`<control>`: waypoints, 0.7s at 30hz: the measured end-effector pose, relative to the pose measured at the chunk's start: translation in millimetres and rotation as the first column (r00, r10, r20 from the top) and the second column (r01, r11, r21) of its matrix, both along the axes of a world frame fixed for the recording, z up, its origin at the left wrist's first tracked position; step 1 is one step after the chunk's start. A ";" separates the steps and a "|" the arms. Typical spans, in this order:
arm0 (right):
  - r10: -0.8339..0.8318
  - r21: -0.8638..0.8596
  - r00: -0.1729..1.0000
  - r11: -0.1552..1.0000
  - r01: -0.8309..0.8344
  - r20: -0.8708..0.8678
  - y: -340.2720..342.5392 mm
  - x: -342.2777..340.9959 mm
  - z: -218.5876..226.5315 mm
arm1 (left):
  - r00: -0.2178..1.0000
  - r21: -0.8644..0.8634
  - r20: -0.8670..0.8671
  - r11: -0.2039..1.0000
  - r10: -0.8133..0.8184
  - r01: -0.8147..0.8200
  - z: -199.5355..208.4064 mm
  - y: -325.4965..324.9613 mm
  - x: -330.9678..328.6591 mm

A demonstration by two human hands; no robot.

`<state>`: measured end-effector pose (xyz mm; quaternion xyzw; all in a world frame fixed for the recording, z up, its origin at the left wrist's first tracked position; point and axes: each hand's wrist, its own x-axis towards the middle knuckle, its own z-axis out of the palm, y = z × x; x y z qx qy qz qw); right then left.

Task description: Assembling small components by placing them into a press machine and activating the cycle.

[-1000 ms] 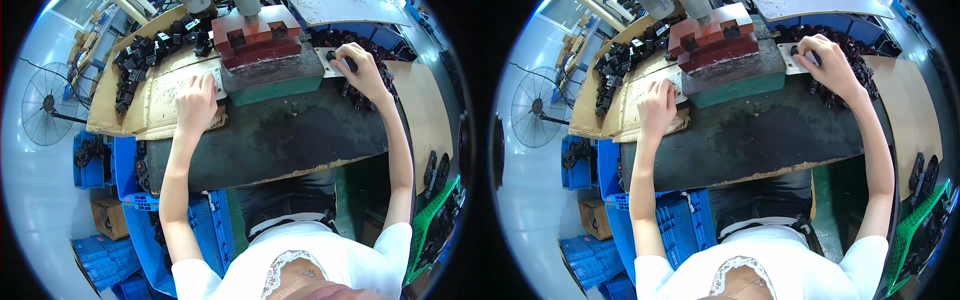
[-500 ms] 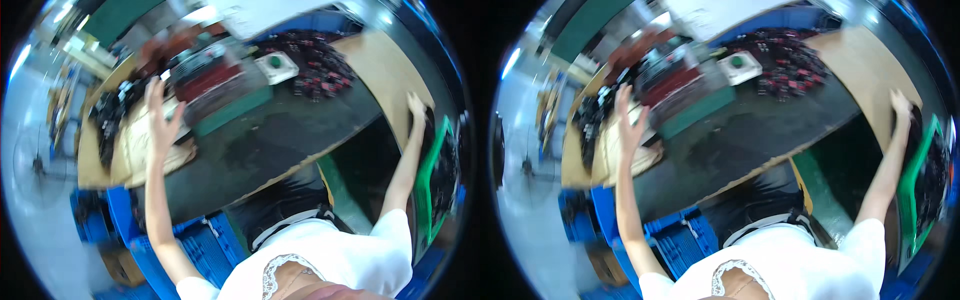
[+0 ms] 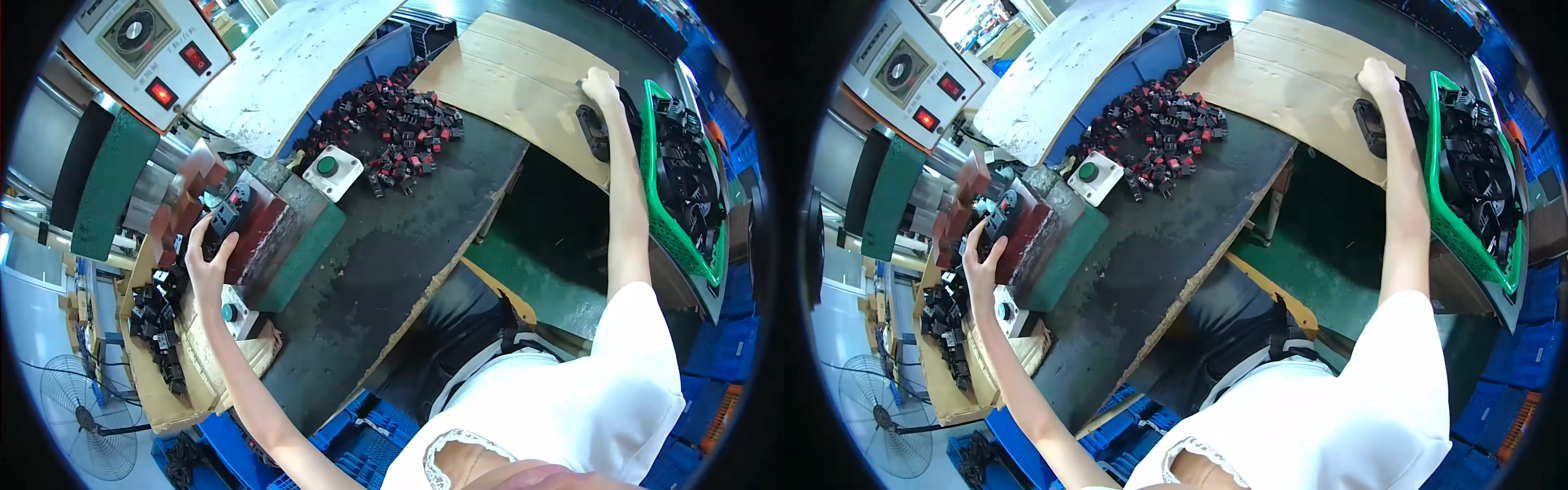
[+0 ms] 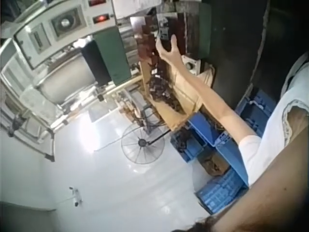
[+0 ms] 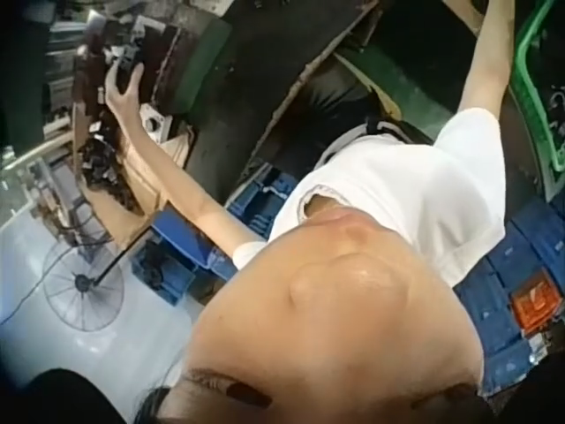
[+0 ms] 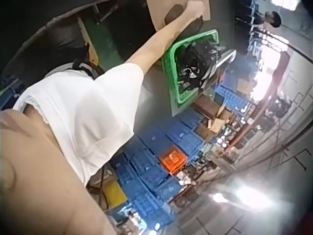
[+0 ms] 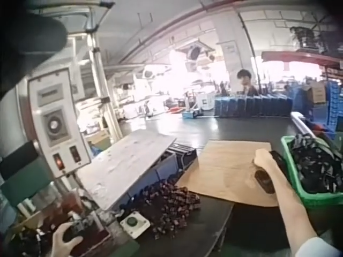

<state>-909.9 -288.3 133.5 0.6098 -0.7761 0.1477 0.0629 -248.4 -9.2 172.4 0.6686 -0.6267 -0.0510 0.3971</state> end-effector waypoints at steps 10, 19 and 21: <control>0.129 0.345 0.973 0.937 -0.057 -0.190 -20.2 -18.6 -5.0 | 0.980 -0.206 0.170 0.977 0.100 -0.064 4.1 15.5 9.0; 0.126 0.415 0.991 0.901 -0.131 0.038 -129.7 -130.3 -52.3 | 0.949 -0.392 0.311 0.917 0.062 0.069 7.6 55.5 -49.4; 0.122 0.414 0.982 0.894 -0.172 0.144 -153.7 -127.1 -59.8 | 0.948 -0.382 0.308 0.923 0.087 0.040 11.3 70.0 -52.7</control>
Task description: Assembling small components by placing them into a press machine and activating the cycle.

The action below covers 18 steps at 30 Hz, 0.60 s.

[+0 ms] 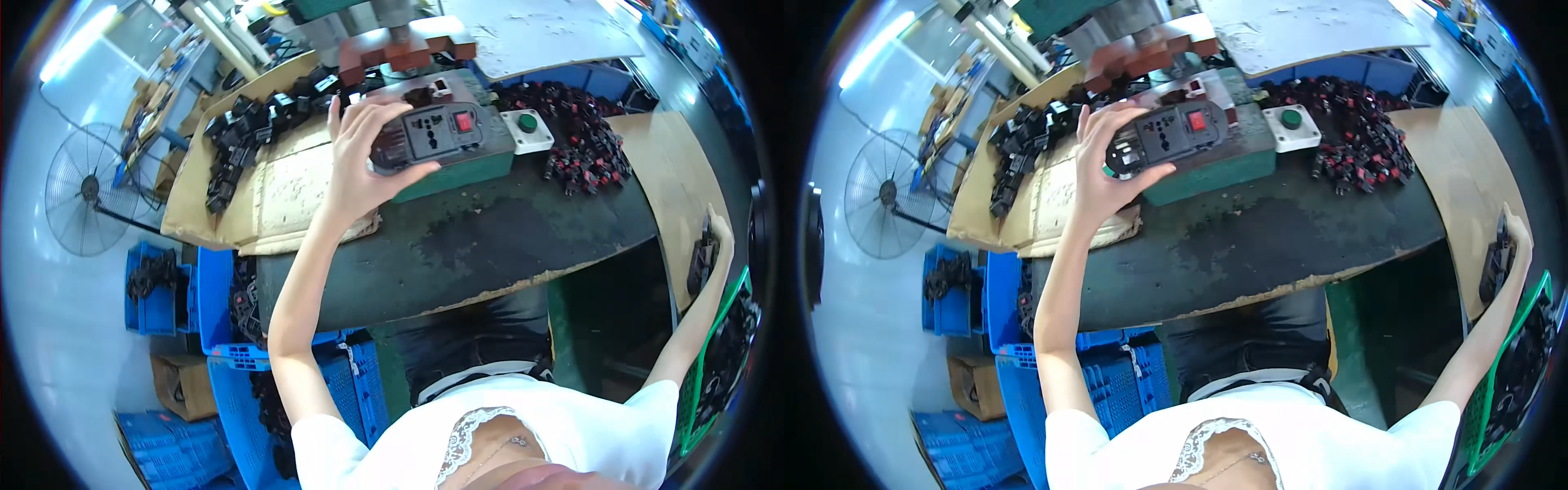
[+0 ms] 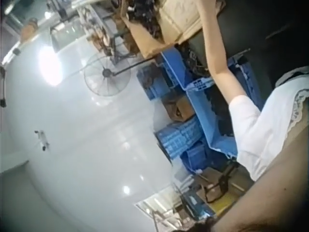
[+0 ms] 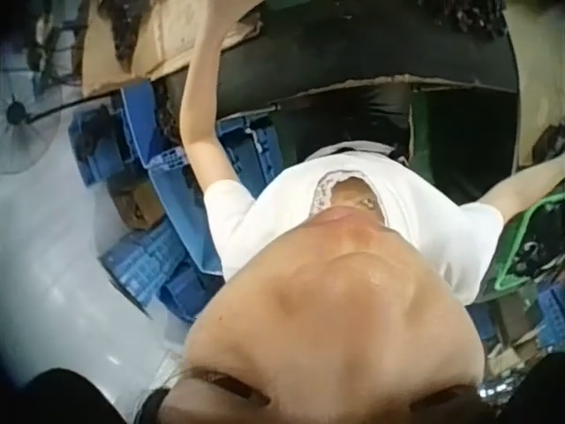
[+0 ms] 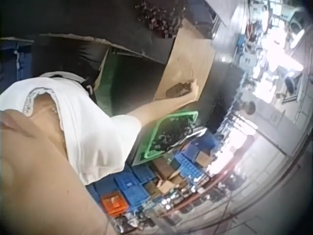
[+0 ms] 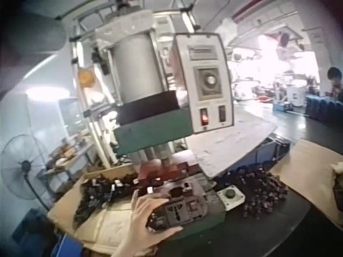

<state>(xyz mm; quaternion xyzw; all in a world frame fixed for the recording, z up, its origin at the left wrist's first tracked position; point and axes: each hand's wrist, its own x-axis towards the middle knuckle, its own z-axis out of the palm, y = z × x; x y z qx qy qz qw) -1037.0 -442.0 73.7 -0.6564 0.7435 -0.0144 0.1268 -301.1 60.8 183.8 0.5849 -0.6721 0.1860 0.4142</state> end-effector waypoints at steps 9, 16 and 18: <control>0.360 -0.277 0.915 0.912 -0.303 0.183 -0.3 50.5 -8.0 | 0.984 0.093 -0.176 0.994 -0.034 0.051 5.1 23.8 1.8; 0.543 -0.552 0.839 0.688 -0.471 -0.039 129.0 276.5 85.8 | 0.988 0.114 -0.151 0.993 0.039 -0.021 12.1 58.7 5.4; 0.630 -0.590 0.767 0.574 -0.567 -0.123 195.9 336.7 121.8 | 0.985 0.096 -0.173 0.995 0.016 0.001 9.3 63.1 7.6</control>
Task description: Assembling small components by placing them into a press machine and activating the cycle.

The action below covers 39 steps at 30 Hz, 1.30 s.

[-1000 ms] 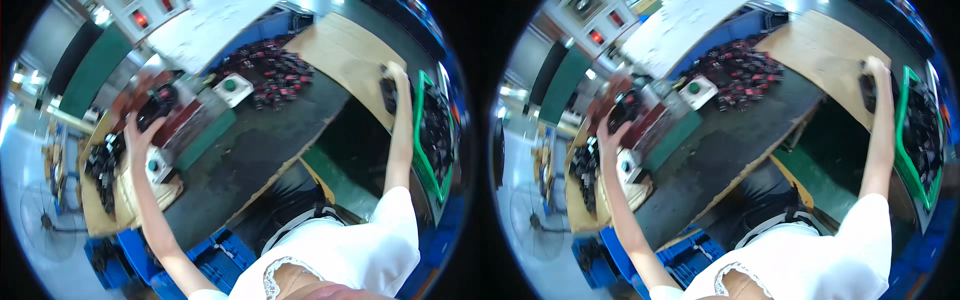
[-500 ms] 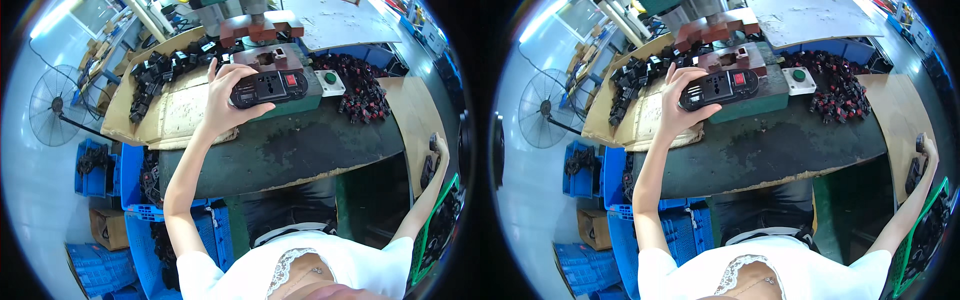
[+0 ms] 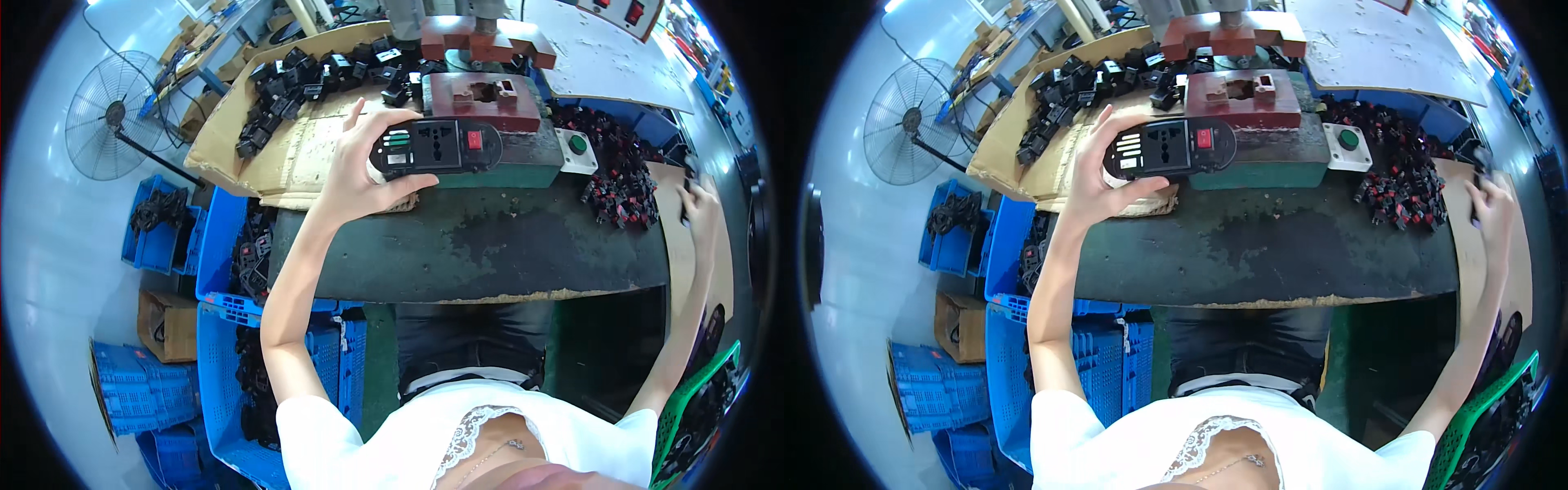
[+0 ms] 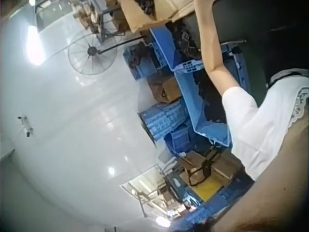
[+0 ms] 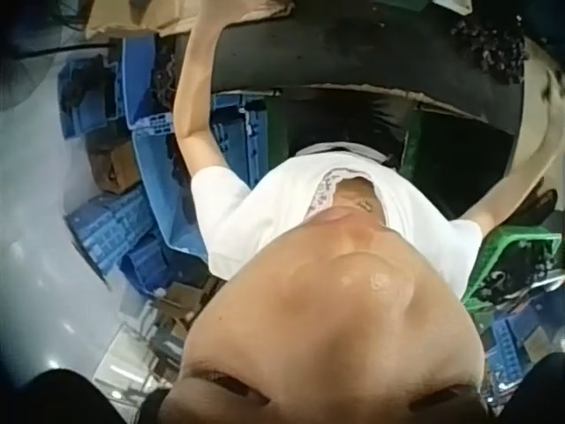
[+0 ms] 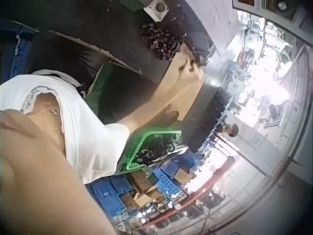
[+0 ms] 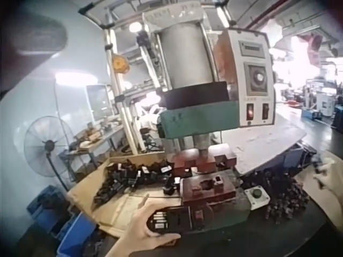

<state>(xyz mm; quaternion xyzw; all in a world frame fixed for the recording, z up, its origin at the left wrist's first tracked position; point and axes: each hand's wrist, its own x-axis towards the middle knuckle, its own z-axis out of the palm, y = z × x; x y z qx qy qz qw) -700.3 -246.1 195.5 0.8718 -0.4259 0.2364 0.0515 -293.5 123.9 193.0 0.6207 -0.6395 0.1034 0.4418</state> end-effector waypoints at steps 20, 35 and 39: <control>0.937 -0.118 0.342 0.332 -0.936 -0.071 122.0 309.5 -12.8 | 0.683 0.150 -0.241 0.722 0.689 -0.675 -26.1 191.0 33.2; 0.924 0.085 0.355 0.346 -0.934 0.143 75.1 291.2 -4.1 | 0.895 0.104 0.001 0.890 0.445 -0.443 -26.2 67.8 125.1; 0.917 0.136 0.360 0.340 -0.930 0.169 67.9 292.2 -9.0 | 0.906 0.161 0.310 0.924 0.288 -0.348 -42.6 -42.0 158.1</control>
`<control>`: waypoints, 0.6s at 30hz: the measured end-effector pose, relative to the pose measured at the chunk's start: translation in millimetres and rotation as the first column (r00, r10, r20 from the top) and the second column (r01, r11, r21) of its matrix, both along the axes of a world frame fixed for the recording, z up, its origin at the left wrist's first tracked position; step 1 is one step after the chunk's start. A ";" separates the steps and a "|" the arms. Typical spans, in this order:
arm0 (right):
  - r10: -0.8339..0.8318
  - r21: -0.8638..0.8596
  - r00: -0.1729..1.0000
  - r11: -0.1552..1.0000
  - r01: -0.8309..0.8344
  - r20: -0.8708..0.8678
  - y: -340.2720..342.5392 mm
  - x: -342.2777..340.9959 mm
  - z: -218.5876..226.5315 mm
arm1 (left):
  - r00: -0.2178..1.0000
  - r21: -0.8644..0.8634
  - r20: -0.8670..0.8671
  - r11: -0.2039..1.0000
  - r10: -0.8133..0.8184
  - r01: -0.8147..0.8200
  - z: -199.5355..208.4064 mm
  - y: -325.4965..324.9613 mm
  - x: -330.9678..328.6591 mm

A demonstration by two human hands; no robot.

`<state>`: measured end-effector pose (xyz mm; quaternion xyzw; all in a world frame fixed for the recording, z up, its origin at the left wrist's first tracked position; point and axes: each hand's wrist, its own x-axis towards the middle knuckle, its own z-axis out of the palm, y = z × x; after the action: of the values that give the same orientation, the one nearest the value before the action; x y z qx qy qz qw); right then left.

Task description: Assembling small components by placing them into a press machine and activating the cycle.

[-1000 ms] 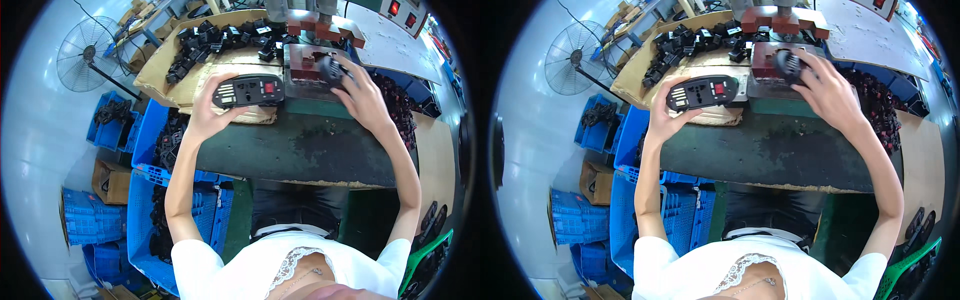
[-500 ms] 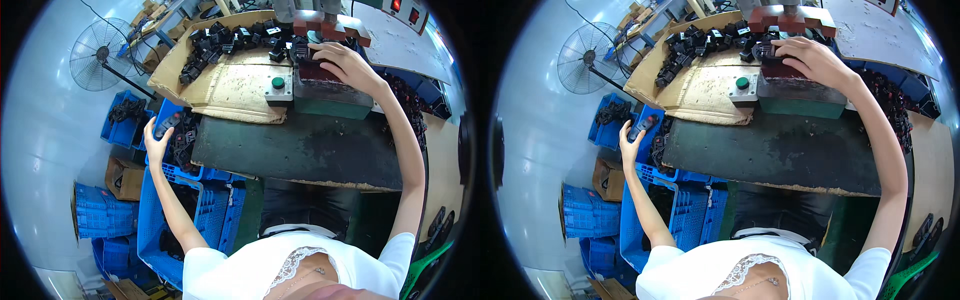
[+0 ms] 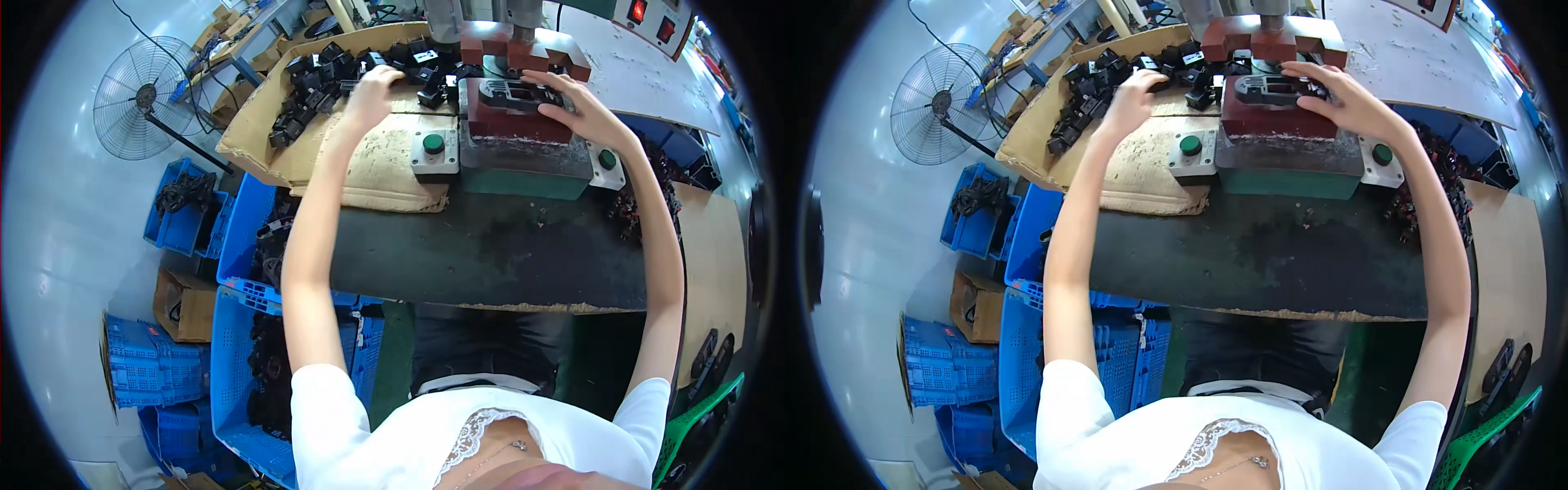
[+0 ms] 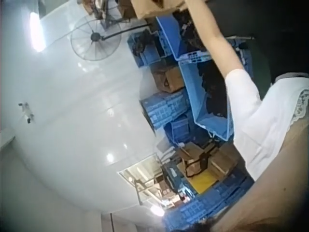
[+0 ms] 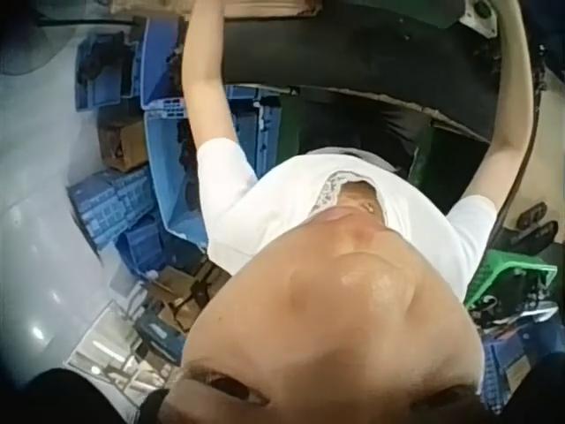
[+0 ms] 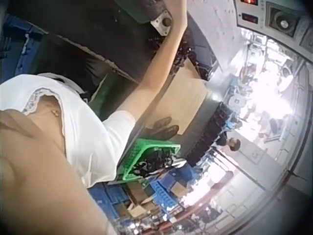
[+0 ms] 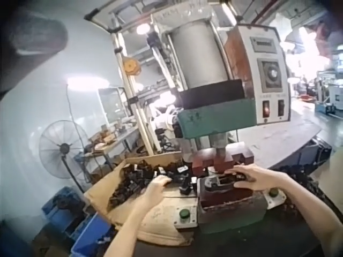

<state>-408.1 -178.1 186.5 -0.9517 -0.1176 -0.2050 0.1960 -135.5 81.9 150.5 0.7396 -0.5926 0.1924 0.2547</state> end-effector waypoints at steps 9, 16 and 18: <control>-0.161 -0.137 0.979 0.975 0.177 0.125 4.6 -62.8 15.9 | 0.999 0.167 0.029 0.985 0.045 -0.050 -26.3 -88.5 14.3; -0.381 -0.042 0.911 0.919 0.392 0.159 -50.0 -152.3 18.9 | 0.586 -0.386 -0.780 0.906 -0.220 -0.172 -16.3 -55.1 28.4; -0.470 -0.005 0.865 0.878 0.478 0.177 -62.3 -174.3 8.9 | 0.326 -0.628 -0.756 0.769 -0.568 -0.116 -7.9 -41.1 19.7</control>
<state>-582.4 -240.5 195.4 -0.9348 0.0983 -0.3246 0.1059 -115.7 40.8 142.6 0.4999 -0.3567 -0.1271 0.7789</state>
